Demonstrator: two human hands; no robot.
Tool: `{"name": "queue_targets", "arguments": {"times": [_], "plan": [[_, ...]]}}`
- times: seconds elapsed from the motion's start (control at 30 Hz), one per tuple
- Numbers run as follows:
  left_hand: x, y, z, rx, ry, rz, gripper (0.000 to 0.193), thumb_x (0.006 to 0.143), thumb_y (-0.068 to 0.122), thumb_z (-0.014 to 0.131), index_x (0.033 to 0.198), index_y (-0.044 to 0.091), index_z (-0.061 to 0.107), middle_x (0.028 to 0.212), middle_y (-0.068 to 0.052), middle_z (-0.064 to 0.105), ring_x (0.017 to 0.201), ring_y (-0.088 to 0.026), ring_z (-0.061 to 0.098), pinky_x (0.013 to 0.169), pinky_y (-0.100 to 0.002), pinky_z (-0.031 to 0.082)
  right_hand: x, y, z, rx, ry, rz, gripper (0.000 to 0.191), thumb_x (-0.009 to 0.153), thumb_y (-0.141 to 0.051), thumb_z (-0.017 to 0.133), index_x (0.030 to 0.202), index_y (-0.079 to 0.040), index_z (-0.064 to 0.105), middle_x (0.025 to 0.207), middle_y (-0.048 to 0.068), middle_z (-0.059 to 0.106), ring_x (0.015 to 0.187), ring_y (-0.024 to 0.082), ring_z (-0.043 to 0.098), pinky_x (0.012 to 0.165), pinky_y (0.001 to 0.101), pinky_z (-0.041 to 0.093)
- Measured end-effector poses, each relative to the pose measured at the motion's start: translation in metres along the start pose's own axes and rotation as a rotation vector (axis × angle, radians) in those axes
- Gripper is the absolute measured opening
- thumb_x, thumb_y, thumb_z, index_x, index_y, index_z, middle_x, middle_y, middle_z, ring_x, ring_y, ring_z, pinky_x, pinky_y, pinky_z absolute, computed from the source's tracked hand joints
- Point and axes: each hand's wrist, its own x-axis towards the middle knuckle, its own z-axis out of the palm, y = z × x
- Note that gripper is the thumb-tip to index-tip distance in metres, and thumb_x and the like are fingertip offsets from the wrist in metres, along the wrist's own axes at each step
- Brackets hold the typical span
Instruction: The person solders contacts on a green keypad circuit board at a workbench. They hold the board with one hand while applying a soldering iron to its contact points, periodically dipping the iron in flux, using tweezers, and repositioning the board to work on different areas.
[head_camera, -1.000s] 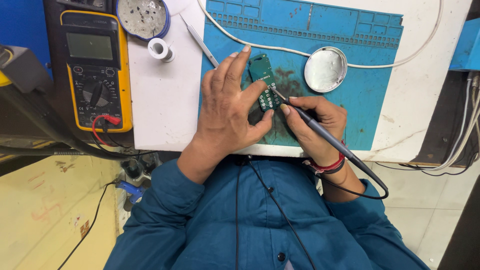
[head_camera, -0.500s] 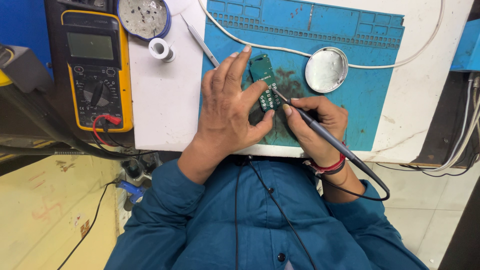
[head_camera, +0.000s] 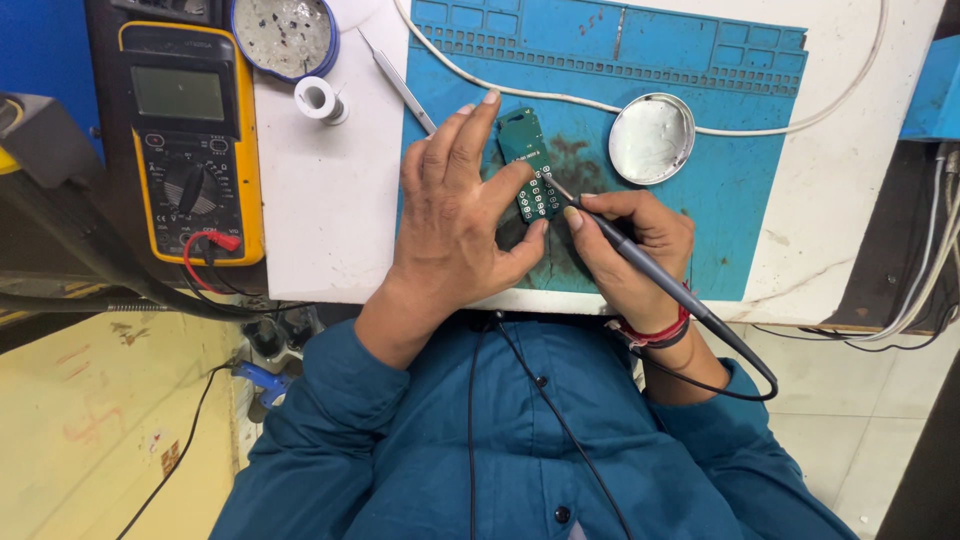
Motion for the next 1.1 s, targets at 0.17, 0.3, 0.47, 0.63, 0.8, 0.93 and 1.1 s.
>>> {"name": "queue_targets", "arguments": {"times": [0.17, 0.3, 0.47, 0.63, 0.8, 0.93, 1.1], "plan": [[-0.0008, 0.0003, -0.0006, 0.001, -0.001, -0.006, 0.043, 0.084, 0.037, 0.082, 0.116, 0.01, 0.072, 0.163, -0.023, 0.032, 0.148, -0.037, 0.032, 0.12, -0.051, 0.027, 0.0001, 0.0006, 0.0004, -0.017, -0.006, -0.013, 0.015, 0.096, -0.001, 0.08, 0.107, 0.003, 0.071, 0.092, 0.006, 0.075, 0.079, 0.003, 0.064, 0.068, 0.0191, 0.049], [-0.0009, -0.0003, 0.0002, 0.002, -0.002, -0.006, 0.044, 0.084, 0.038, 0.082, 0.116, 0.01, 0.072, 0.163, -0.023, 0.031, 0.148, -0.037, 0.031, 0.119, -0.051, 0.027, -0.0004, -0.0004, -0.0006, 0.003, -0.017, 0.009, 0.014, 0.096, -0.001, 0.079, 0.107, 0.003, 0.071, 0.088, 0.005, 0.074, 0.076, 0.002, 0.062, 0.066, 0.0185, 0.047], [-0.0016, -0.0008, 0.0014, 0.011, 0.0, 0.0, 0.043, 0.085, 0.039, 0.082, 0.116, 0.011, 0.072, 0.163, -0.022, 0.031, 0.149, -0.036, 0.031, 0.12, -0.051, 0.027, -0.0004, -0.0002, 0.0012, 0.01, 0.0, 0.014, 0.014, 0.096, 0.0, 0.079, 0.107, 0.003, 0.071, 0.09, 0.005, 0.074, 0.077, 0.002, 0.061, 0.067, 0.0183, 0.047], [-0.0017, -0.0009, 0.0005, 0.008, -0.007, -0.004, 0.043, 0.085, 0.039, 0.083, 0.117, 0.011, 0.072, 0.164, -0.022, 0.031, 0.149, -0.036, 0.031, 0.12, -0.051, 0.027, -0.0003, 0.0005, 0.0001, 0.002, -0.012, 0.008, 0.014, 0.096, -0.001, 0.079, 0.107, 0.003, 0.072, 0.089, 0.005, 0.074, 0.076, 0.002, 0.061, 0.066, 0.0182, 0.047], [-0.0011, -0.0002, 0.0, 0.008, -0.004, -0.005, 0.043, 0.085, 0.039, 0.083, 0.116, 0.011, 0.072, 0.164, -0.022, 0.031, 0.149, -0.036, 0.031, 0.12, -0.051, 0.027, 0.0, 0.0002, -0.0006, -0.01, -0.014, 0.013, 0.014, 0.096, -0.001, 0.08, 0.107, 0.003, 0.072, 0.088, 0.004, 0.074, 0.075, 0.002, 0.061, 0.065, 0.0182, 0.046], [-0.0008, 0.0001, 0.0, 0.017, -0.002, -0.002, 0.044, 0.085, 0.039, 0.082, 0.117, 0.011, 0.072, 0.163, -0.022, 0.031, 0.149, -0.036, 0.031, 0.12, -0.051, 0.027, 0.0002, -0.0003, -0.0001, -0.02, -0.011, -0.014, 0.015, 0.096, -0.001, 0.08, 0.108, 0.003, 0.072, 0.092, 0.006, 0.075, 0.078, 0.003, 0.063, 0.068, 0.019, 0.048], [-0.001, 0.0, -0.0003, 0.011, -0.004, -0.005, 0.043, 0.085, 0.038, 0.082, 0.116, 0.011, 0.072, 0.163, -0.022, 0.031, 0.149, -0.036, 0.031, 0.12, -0.05, 0.027, 0.0003, -0.0003, -0.0001, -0.003, -0.016, 0.011, 0.014, 0.096, -0.001, 0.08, 0.108, 0.003, 0.072, 0.091, 0.006, 0.075, 0.077, 0.003, 0.063, 0.067, 0.0187, 0.048]]}}
